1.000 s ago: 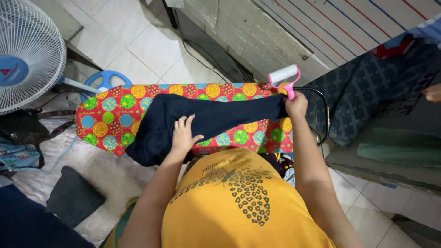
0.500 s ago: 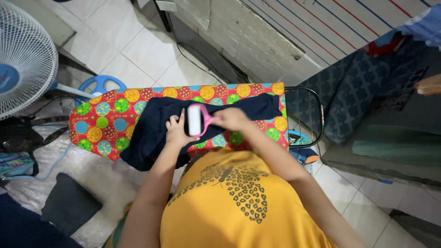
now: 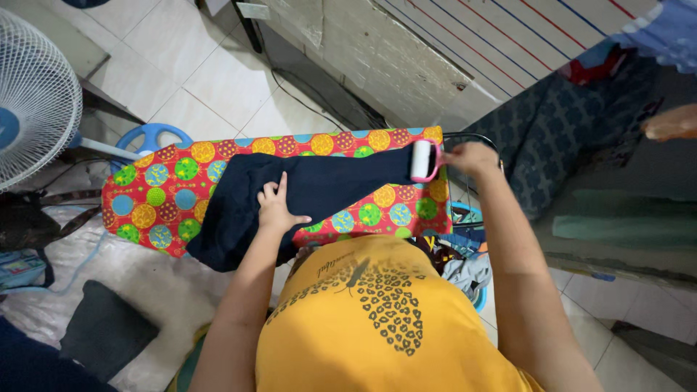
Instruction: The person uses a pink lint roller to clean a dark blue garment laid out on a colorful ironing board. They roll the tool over the fabric surface, flip the garment to treat different sections, and finally fold the item.
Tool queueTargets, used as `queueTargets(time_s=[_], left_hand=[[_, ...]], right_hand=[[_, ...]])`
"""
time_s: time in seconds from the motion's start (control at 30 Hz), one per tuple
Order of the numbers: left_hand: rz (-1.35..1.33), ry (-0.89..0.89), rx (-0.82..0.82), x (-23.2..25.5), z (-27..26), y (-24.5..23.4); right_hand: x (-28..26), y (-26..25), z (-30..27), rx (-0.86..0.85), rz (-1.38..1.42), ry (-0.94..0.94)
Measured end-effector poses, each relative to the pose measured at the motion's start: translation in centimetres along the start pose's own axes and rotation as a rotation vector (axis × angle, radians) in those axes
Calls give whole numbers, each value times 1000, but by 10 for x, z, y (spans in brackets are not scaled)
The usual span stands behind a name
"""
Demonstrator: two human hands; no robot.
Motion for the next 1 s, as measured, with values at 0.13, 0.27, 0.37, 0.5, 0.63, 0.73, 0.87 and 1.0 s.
queueTargets(time_s=[0.13,0.27,0.37,0.5,0.63,0.73,0.87,1.0], left_hand=[[17,18,8,2,-2,-3],[30,-1,1,4,-2,-3],[15,-11,-6,2,0,0],[-15,17,-15,-4,4,8],[-28,27,-20,-7,6,11],[-26,22,-19,-7,1,9],[-24,9,-20,-1,5,6],[-13,-8,-30,-3,2,5]], right_hand=[[6,-34,-29,133,-211,27],[-53,-55,-79,157,-113,-74],[-174,-26,-103,201,9,-400],[-289,56,-117,47,-54,-625],[-250,58,-80,12,-68,-464],[-170,35,-60,-21,-130,-265],[-74,3,-46,26,-212,-94],[-19,-22,-52,214,-254,-29]])
Point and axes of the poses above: each hand's wrist, its own z-axis towards the middle knuckle, its own y-axis out of the palm, x = y × z, the point moved 10 cm from there along z, towards the middle knuckle
